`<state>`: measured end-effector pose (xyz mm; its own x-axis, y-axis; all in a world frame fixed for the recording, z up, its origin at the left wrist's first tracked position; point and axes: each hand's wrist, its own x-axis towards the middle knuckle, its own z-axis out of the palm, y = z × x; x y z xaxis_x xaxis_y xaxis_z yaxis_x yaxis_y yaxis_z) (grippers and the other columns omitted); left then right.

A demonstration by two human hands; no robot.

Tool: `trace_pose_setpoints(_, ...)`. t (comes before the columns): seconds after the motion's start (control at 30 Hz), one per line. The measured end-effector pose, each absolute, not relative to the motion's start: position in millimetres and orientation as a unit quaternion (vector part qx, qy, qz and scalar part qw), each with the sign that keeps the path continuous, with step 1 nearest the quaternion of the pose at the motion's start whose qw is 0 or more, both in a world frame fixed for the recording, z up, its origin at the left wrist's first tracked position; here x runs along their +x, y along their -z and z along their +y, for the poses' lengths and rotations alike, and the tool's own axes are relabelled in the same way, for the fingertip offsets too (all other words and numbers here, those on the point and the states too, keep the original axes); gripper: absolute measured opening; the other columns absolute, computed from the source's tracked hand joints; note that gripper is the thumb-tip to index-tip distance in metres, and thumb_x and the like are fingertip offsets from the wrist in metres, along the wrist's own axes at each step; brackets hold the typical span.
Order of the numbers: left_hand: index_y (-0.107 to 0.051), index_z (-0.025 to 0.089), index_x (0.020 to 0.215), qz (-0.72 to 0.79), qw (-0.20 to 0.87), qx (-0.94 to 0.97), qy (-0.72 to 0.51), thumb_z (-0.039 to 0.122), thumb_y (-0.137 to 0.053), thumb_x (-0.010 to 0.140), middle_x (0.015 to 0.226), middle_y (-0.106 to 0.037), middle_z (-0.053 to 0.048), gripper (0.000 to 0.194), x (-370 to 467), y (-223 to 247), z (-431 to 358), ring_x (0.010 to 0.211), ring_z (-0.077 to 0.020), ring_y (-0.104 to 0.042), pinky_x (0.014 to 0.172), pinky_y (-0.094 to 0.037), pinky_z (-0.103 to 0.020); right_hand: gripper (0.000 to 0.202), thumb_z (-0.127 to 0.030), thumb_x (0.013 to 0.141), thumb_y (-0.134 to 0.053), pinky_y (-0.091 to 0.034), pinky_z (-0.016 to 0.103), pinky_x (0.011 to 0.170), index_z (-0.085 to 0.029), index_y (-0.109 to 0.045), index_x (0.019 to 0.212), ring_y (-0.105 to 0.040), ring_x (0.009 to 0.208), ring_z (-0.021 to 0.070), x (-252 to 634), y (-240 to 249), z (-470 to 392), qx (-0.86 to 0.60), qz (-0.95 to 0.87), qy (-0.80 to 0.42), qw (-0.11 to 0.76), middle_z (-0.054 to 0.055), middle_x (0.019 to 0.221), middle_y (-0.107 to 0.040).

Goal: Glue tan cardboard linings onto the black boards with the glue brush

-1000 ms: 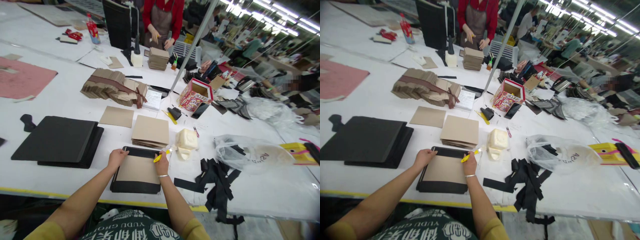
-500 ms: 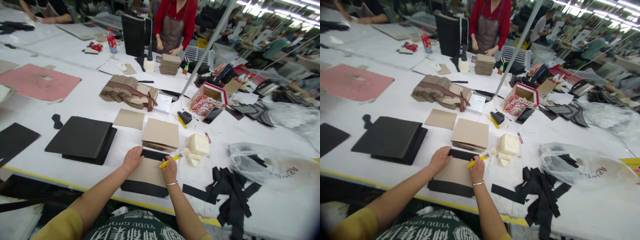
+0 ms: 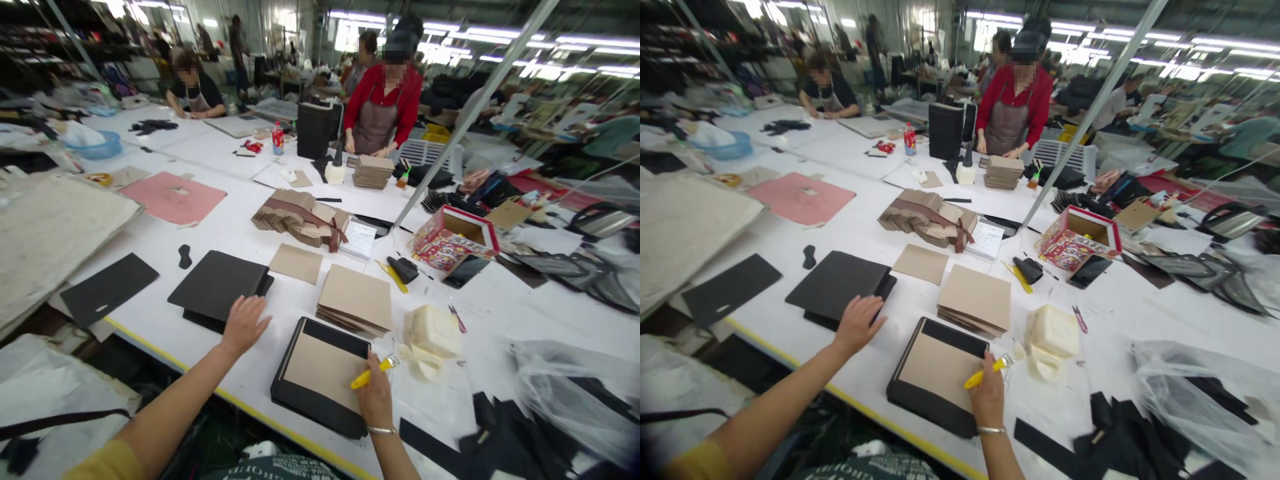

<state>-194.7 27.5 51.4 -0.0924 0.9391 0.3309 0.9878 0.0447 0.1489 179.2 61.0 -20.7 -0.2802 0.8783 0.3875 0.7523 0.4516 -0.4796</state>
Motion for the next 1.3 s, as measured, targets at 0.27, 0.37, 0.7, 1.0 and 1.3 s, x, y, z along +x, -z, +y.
trace_pose_setpoints(0.27,-0.05,0.006,0.109,-0.94,-0.147,-0.305,0.047,0.051,-0.064,0.058,0.108,-0.056,-0.023,0.07,-374.4,-94.1,20.0,0.099,-0.0364,-0.053,0.076,-0.044,-0.043,0.035,-0.03,0.086,-0.038,-0.046,0.04,0.084,-0.015,-0.043,0.117,-0.053,0.101,0.022,160.9,-1.6,54.1,-0.534,-0.764,-0.118,0.342,0.012,0.112,-0.054)
trace_pose_setpoints(0.37,-0.054,0.01,0.1,-0.941,-0.11,-0.315,0.047,0.039,-0.059,0.066,0.104,-0.058,-0.017,0.045,-398.3,-92.8,4.7,0.096,-0.0322,-0.055,0.074,-0.045,-0.038,0.034,-0.031,0.086,-0.04,-0.046,0.04,0.084,-0.015,-0.045,0.115,-0.055,0.097,0.021,158.1,-12.4,49.9,-0.544,-0.756,-0.123,0.343,0.011,0.109,-0.056)
trace_pose_setpoints(0.7,-0.044,0.021,0.107,-0.769,-0.312,-0.335,0.446,0.055,-0.051,0.068,0.077,-0.06,0.007,0.053,-330.6,-129.8,-49.1,0.079,-0.0164,-0.056,0.068,-0.046,-0.03,0.038,-0.027,0.083,-0.047,-0.048,0.033,0.084,-0.019,-0.04,0.119,-0.058,0.097,0.0173,116.2,-69.4,14.8,-0.522,-0.71,-0.288,0.375,0.01,0.112,-0.054)
trace_pose_setpoints(1.0,-0.046,0.019,0.086,-0.666,-0.509,-0.343,0.424,0.056,-0.053,0.066,0.079,-0.062,-0.002,0.043,-123.2,-40.9,-46.7,0.076,-0.0183,-0.061,0.072,-0.048,-0.031,0.025,-0.03,0.083,-0.046,-0.048,0.032,0.076,-0.019,-0.042,0.104,-0.06,0.081,0.0153,154.1,-40.3,-0.2,-0.6,-0.643,-0.308,0.362,0.009,0.108,-0.056)
trace_pose_setpoints(1.3,-0.045,0.02,0.069,-0.761,-0.305,-0.551,0.153,0.044,-0.04,0.076,0.064,-0.055,-0.001,0.026,-89.4,-19.0,-36.6,0.062,-0.0178,-0.055,0.058,-0.039,-0.027,0.023,-0.03,0.082,-0.044,-0.047,0.029,0.07,-0.017,-0.048,0.101,-0.059,0.072,0.0154,192.8,-17.0,7.8,-0.638,-0.64,-0.264,0.338,0.003,0.081,-0.06)
